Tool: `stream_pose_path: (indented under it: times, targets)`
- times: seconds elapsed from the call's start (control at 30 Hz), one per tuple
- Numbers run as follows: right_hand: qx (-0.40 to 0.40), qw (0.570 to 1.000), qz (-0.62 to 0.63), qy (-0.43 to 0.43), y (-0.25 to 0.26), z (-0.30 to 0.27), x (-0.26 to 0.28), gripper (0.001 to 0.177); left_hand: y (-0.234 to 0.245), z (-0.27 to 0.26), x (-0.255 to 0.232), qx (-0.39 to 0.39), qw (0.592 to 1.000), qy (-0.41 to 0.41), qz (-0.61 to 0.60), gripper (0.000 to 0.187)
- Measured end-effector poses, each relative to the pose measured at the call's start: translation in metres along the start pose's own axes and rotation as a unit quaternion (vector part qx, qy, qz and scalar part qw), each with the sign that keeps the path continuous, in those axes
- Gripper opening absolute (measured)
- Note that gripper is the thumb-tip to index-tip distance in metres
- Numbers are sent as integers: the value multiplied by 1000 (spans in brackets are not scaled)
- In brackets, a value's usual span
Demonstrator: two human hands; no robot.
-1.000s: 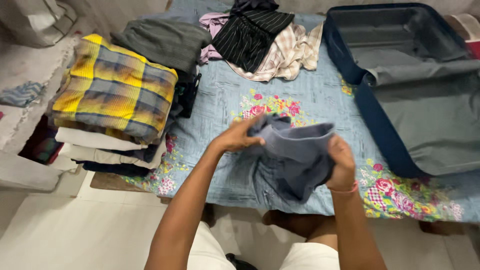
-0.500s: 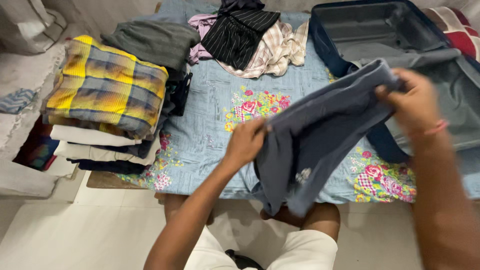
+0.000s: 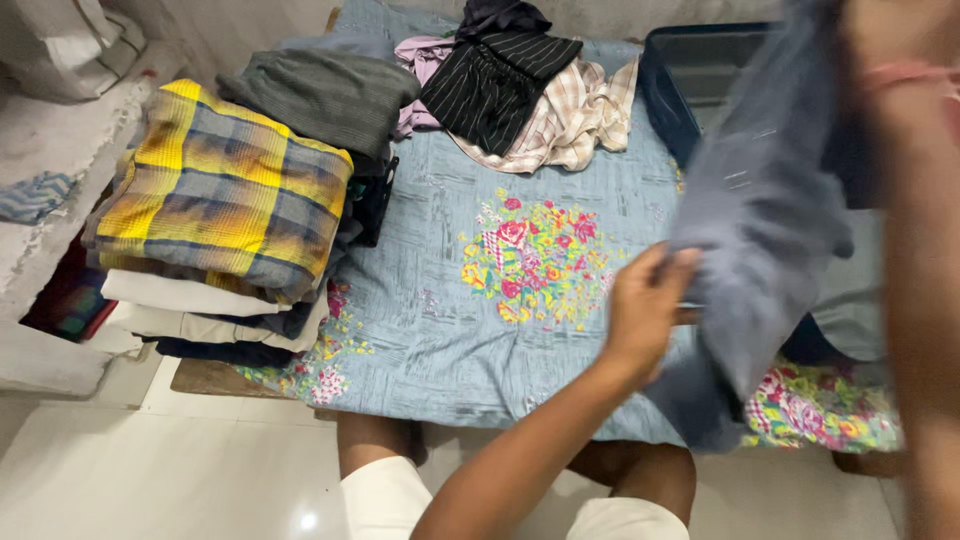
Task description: The person sits on the floor and folds several items of clothing on a bed. They fold a pair of grey trousers, a dark grey shirt, and a pair of black striped trousers, placing each folded item into a neat stack on the bed.
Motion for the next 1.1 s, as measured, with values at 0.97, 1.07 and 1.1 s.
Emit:
stream_pose_path:
  times: [0.97, 1.07, 1.1]
  targets:
    - [275, 927, 202, -153, 68, -379, 348, 59, 246, -133, -23, -317, 620, -137, 705, 49]
    - [296, 929, 182, -126, 64, -389, 343, 64, 236, -129, -9, -198, 596, -112, 770, 58]
    - [297, 931, 175, -121, 65, -394, 343, 63, 240, -126, -2, -161, 597, -79, 782, 63]
Point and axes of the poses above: each hand's wrist, its own z-axis towards the middle knuckle, its own y-axis out of the back of the hand, x = y × z, the point moved 9 cm from there along z, towards the middle knuckle, and after that the axes turned 13 degrees about y, right-handed, at the moved point
